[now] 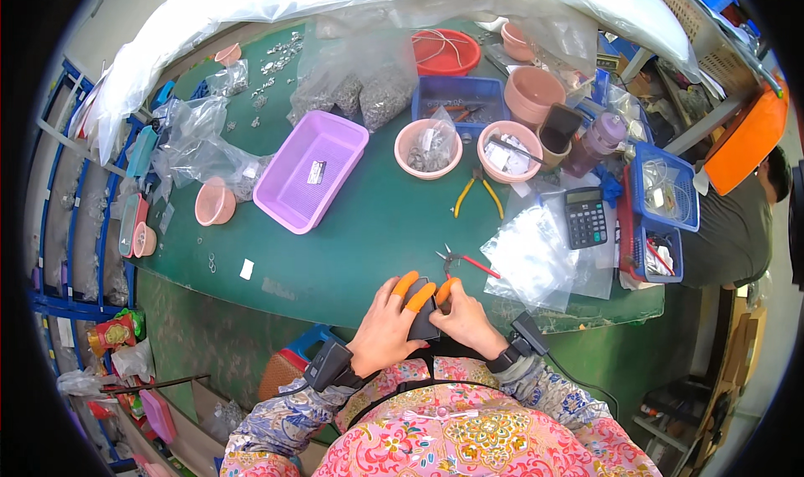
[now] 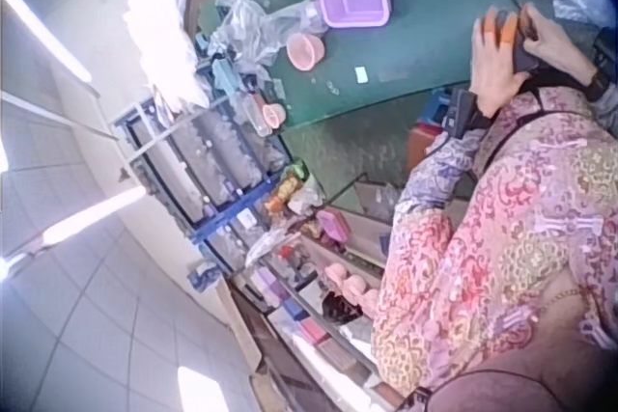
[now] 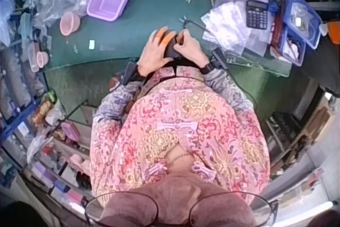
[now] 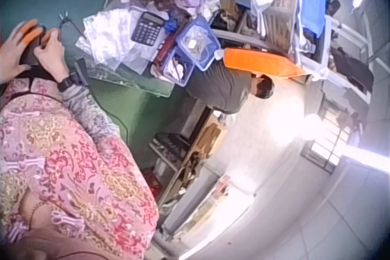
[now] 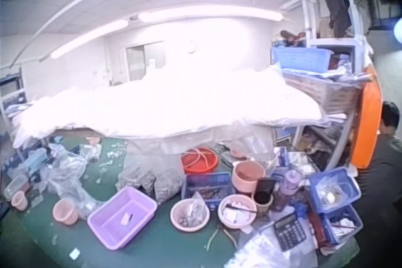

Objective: The recorder gathers metal ring parts into a small plastic bag and then inspects a black device box.

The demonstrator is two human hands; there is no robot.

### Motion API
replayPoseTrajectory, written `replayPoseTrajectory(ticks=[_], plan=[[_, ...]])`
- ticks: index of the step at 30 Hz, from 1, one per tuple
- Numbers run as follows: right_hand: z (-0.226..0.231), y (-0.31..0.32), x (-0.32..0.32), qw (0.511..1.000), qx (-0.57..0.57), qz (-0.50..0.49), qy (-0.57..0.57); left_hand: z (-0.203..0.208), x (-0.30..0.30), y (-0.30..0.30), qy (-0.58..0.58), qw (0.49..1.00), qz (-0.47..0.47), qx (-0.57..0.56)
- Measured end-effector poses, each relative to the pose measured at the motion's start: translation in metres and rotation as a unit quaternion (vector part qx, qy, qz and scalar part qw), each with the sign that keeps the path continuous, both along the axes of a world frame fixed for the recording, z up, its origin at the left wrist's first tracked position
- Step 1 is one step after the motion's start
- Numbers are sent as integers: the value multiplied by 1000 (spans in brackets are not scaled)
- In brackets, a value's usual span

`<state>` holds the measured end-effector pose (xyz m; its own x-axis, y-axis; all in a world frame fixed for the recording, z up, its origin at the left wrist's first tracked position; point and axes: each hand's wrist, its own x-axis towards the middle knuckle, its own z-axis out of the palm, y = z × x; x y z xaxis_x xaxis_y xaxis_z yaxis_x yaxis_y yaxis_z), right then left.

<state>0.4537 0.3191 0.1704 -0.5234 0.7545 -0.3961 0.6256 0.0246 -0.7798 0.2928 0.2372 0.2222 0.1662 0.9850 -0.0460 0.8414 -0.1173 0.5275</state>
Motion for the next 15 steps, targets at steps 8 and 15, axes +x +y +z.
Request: replayPoseTrajectory(ticks=[8, 15], plan=[[3, 4, 5, 1000, -1, -12, 2, -12, 0, -6, -63, 997, 44, 9], [-35, 4, 19, 973, -130, -33, 190, -11, -1, -7, -84, 995, 53, 12]])
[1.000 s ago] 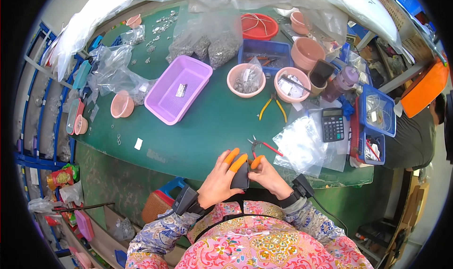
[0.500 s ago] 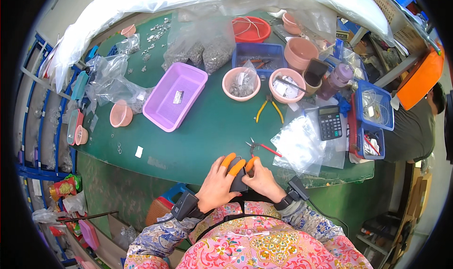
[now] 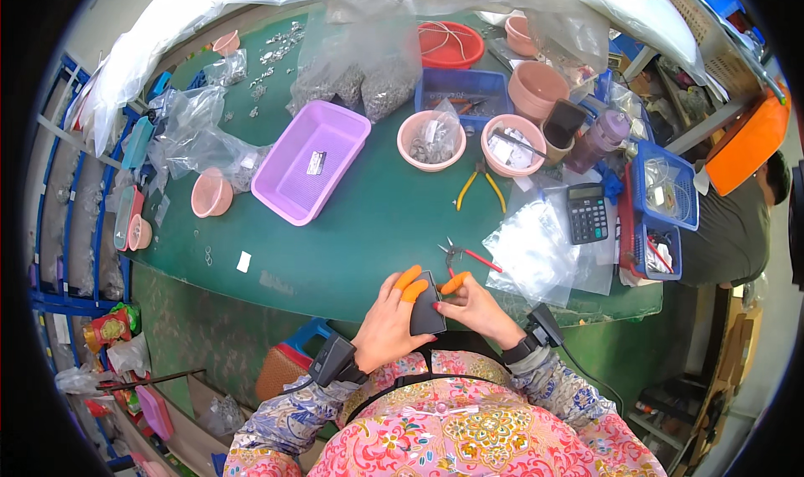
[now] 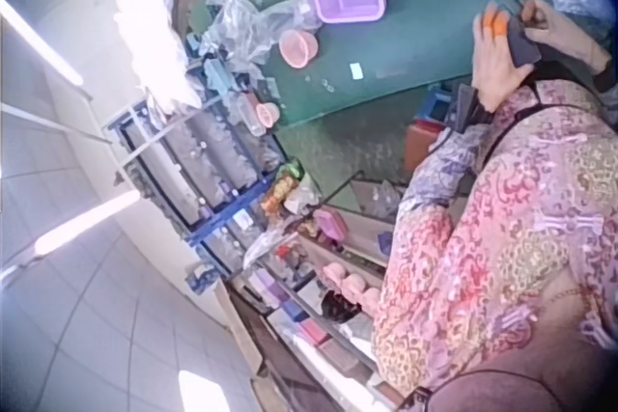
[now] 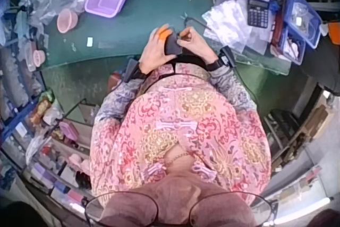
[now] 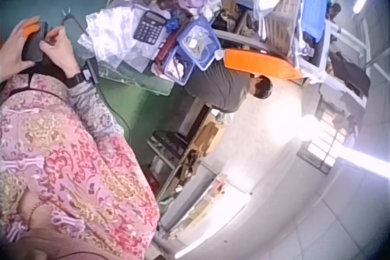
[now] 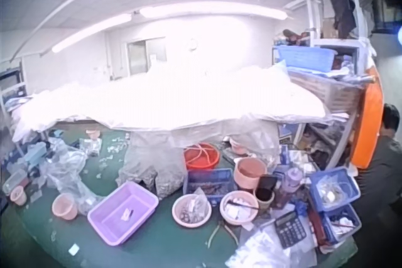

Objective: The recorder gathers metal ring parts into a small plastic bag and then inspects a black device box.

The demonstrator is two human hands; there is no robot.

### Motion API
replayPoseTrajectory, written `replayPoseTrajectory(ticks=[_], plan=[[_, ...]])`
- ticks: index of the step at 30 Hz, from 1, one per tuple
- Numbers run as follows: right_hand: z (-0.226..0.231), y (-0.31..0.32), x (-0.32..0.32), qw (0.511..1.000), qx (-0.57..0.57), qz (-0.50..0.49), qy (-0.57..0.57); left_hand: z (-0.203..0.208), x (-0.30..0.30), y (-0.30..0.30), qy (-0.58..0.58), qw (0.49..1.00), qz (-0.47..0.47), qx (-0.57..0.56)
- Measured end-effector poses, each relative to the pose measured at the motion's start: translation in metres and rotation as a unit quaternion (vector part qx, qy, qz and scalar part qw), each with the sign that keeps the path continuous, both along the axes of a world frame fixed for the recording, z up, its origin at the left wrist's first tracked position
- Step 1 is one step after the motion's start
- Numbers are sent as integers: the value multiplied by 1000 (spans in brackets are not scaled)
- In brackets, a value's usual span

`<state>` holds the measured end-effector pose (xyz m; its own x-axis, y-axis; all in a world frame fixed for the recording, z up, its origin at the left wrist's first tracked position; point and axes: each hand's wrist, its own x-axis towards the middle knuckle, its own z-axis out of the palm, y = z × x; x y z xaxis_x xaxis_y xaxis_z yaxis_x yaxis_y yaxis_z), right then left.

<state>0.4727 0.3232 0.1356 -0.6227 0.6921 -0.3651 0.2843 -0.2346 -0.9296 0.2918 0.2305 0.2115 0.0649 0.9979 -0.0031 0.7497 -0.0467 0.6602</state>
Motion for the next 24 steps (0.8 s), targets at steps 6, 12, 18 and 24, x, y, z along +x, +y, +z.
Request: replayPoseTrajectory(ticks=[6, 12, 18, 24], plan=[[-4, 3, 1, 999, -30, 8, -11, 1, 0, -1, 3, 1000, 1, -6], [4, 10, 0, 996, -93, 4, 4, 1, 0, -2, -3, 1000, 5, -7], [34, 9, -19, 986, 60, 36, -150, -4, 1, -2, -7, 1000, 8, -2], [44, 8, -19, 965, 132, 31, -226, -4, 3, -1, -3, 1000, 7, 6]])
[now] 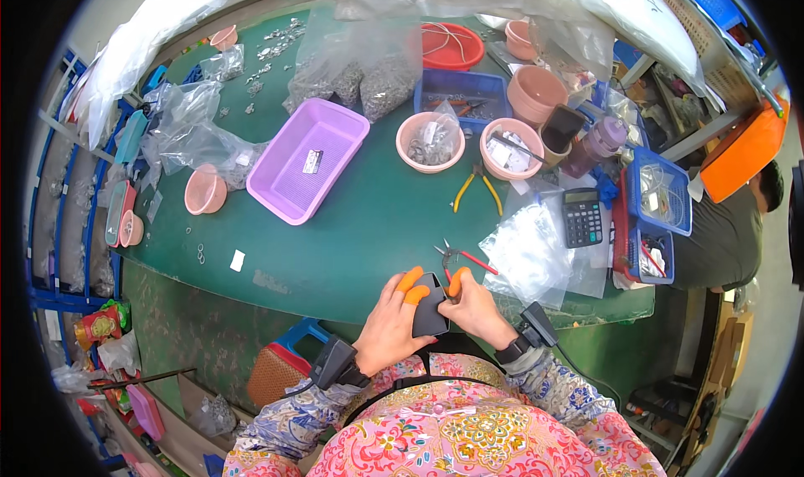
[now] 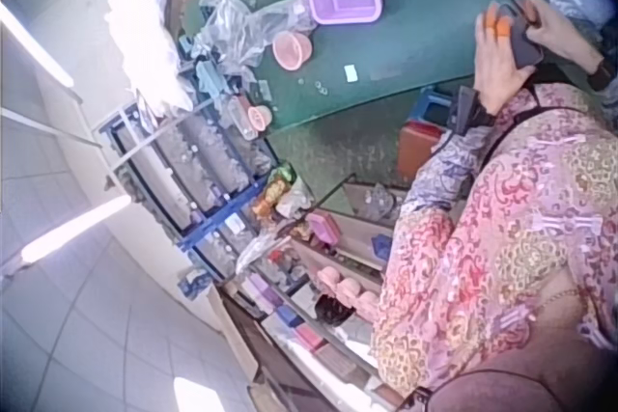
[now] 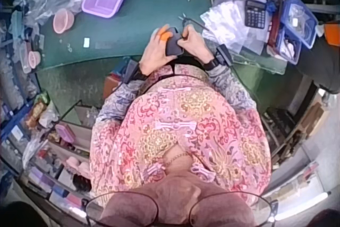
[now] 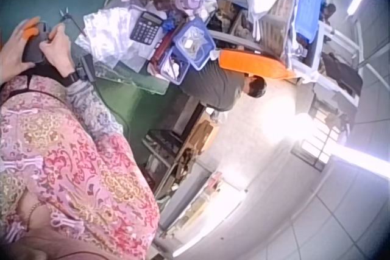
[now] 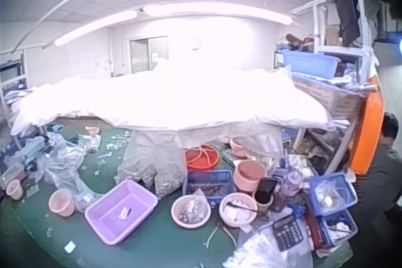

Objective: The recorder gathers metal ring parts into a small plastic bag and then inspects a black device box.

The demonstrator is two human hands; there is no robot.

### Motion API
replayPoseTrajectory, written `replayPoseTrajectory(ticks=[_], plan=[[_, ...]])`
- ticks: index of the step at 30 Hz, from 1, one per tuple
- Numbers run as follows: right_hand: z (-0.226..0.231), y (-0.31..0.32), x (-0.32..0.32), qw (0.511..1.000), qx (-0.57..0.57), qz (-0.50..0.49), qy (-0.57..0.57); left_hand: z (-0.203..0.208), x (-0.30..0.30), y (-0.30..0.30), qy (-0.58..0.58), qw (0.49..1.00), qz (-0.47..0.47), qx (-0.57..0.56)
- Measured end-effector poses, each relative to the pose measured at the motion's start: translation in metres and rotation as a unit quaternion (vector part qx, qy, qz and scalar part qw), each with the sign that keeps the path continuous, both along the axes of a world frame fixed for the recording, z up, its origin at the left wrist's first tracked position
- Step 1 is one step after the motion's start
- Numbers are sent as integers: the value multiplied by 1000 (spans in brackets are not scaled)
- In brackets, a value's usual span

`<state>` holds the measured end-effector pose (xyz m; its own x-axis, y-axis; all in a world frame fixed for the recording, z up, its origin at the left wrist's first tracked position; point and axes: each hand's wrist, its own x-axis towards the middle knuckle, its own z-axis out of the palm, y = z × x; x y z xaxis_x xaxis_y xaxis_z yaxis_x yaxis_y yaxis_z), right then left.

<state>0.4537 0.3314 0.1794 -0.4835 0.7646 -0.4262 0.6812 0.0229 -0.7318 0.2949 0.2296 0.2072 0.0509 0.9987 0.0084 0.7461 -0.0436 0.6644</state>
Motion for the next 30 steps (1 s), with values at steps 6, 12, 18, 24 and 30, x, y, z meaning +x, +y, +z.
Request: replayPoseTrajectory(ticks=[6, 12, 18, 24, 30], plan=[[-10, -4, 5, 999, 19, -21, 41, 2, 0, 0, -4, 1000, 0, 7], [0, -4, 3, 999, 36, -6, 34, 5, 1, 3, 0, 1000, 3, 9], [8, -2, 0, 1000, 13, 9, 25, 0, 13, 5, 21, 999, 26, 5], [-28, -12, 13, 987, -18, -62, 149, -4, 35, 16, 116, 991, 66, -3], [2, -9, 6, 996, 11, -81, 48, -13, 38, 22, 105, 990, 77, 54]])
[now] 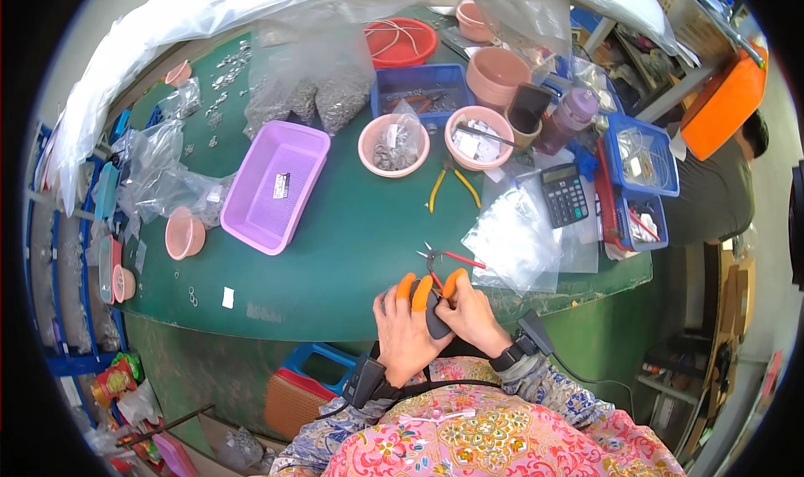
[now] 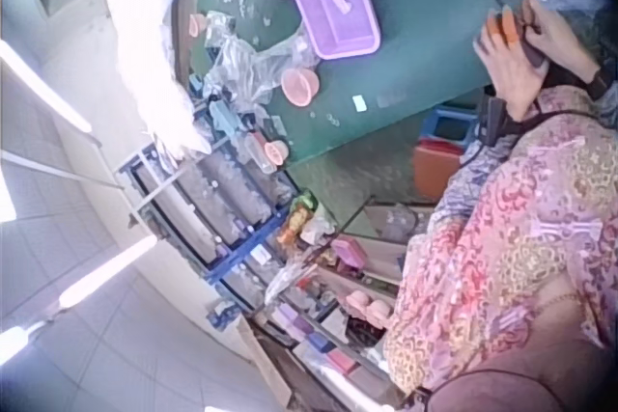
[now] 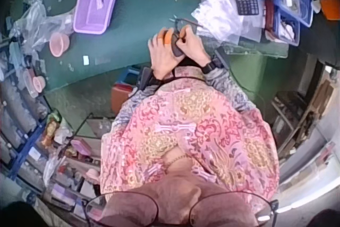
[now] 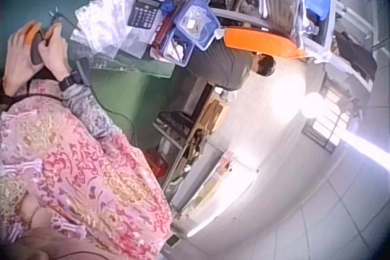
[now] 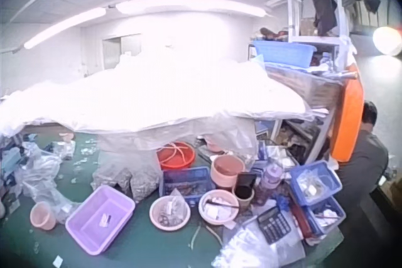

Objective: The recorder gathers metal ring parts into a small plastic bag and then inspects a black device box.

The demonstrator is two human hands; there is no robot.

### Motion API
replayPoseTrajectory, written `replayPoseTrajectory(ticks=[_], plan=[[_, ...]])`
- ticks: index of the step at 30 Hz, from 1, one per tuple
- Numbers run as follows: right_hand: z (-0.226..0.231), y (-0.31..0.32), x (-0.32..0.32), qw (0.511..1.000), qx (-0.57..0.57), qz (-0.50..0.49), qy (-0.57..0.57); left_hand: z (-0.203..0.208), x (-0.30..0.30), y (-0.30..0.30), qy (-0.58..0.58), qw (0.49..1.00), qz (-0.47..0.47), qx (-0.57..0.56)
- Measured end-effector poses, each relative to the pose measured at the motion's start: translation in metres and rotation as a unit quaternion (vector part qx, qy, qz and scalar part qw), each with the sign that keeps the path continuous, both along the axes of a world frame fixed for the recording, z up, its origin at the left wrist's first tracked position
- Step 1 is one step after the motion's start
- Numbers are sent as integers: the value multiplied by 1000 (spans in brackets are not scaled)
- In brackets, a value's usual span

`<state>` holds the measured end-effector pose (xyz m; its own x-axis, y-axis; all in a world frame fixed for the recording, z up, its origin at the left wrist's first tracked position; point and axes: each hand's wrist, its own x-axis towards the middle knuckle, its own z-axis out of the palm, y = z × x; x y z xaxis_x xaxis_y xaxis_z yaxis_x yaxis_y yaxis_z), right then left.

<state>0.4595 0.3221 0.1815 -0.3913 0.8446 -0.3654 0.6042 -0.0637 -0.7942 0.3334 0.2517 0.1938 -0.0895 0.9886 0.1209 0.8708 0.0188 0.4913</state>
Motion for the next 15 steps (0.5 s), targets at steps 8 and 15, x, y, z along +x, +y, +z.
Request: replayPoseTrajectory(ticks=[8, 15], plan=[[-11, 3, 3, 999, 43, -26, -11, 1, -5, 1, -39, 999, -16, 2], [-16, 8, 10, 999, 22, -22, 43, 2, -7, -1, -48, 998, -20, -19]])
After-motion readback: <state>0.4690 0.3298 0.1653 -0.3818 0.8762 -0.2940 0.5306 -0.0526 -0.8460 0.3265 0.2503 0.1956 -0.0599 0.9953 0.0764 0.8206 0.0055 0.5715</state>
